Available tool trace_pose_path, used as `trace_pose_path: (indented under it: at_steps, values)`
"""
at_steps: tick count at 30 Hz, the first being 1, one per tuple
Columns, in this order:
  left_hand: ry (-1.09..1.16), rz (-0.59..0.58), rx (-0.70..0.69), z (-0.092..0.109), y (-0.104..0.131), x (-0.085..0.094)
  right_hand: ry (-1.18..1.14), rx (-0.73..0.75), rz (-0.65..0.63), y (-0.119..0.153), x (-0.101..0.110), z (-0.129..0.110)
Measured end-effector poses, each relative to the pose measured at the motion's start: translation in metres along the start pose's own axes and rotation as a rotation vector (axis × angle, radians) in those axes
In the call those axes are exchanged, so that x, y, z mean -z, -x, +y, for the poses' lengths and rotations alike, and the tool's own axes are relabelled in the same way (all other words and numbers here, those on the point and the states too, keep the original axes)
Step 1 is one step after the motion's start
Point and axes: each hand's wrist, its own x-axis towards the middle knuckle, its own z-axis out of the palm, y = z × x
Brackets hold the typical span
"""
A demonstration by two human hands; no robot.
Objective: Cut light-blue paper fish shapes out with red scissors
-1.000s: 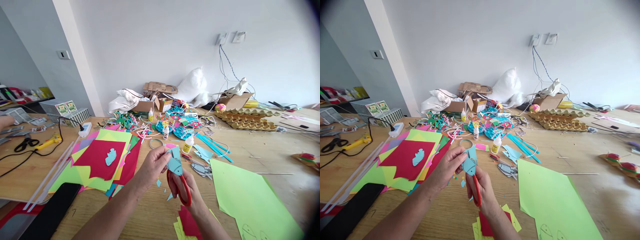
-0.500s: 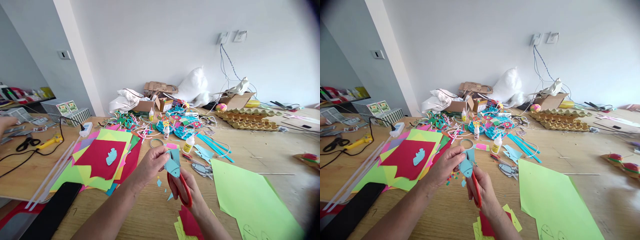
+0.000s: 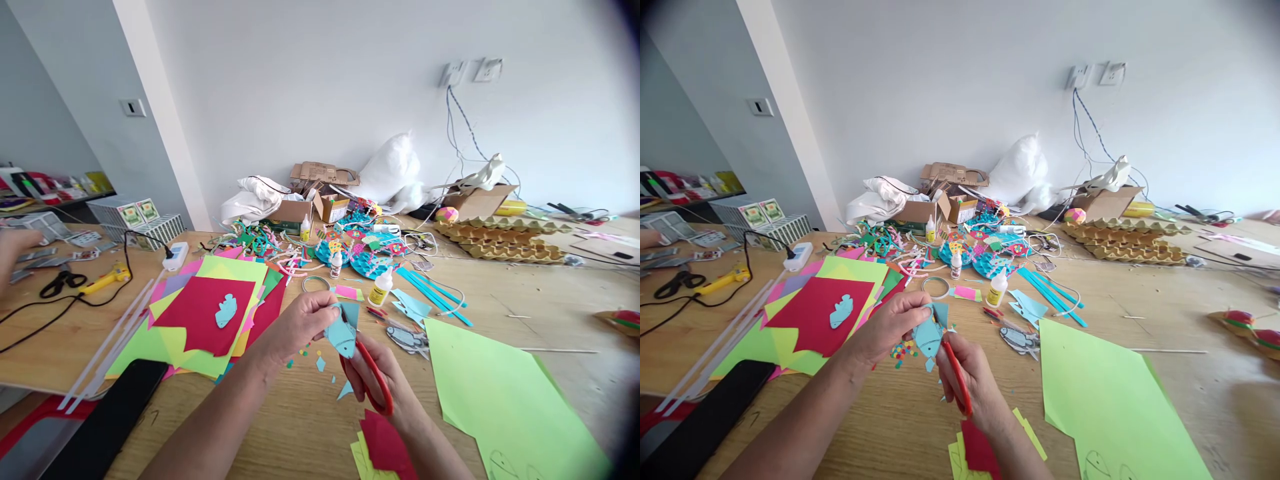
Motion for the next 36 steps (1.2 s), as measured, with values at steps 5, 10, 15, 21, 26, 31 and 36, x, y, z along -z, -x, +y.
trace_pose_path:
  at_steps: [5, 10, 15, 21, 26, 31, 36]
  values:
    - [0.009, -0.027, 0.023, 0.000, 0.001, 0.002, 0.019, -0.016, -0.002, 0.002, -0.001, -0.003]
    - [-0.010, -0.031, 0.029, 0.001, 0.001, 0.005, 0.034, -0.017, -0.020, 0.002, -0.002, -0.002]
    - [-0.052, -0.073, 0.058, 0.002, 0.003, 0.011, 0.053, -0.016, -0.037, 0.003, 0.000, -0.001]
    - [-0.043, -0.105, 0.095, 0.003, 0.004, 0.009, 0.042, 0.008, -0.038, 0.009, -0.002, 0.000]
    - [-0.049, -0.136, 0.116, 0.004, 0.004, 0.006, 0.044, -0.006, -0.032, 0.012, -0.003, 0.000]
    - [-0.058, -0.148, 0.123, 0.003, 0.004, 0.007, 0.046, -0.022, -0.013, 0.015, -0.004, 0.002]
    - [-0.064, -0.231, 0.169, -0.002, 0.003, 0.008, 0.045, -0.059, 0.014, 0.023, -0.004, 0.003]
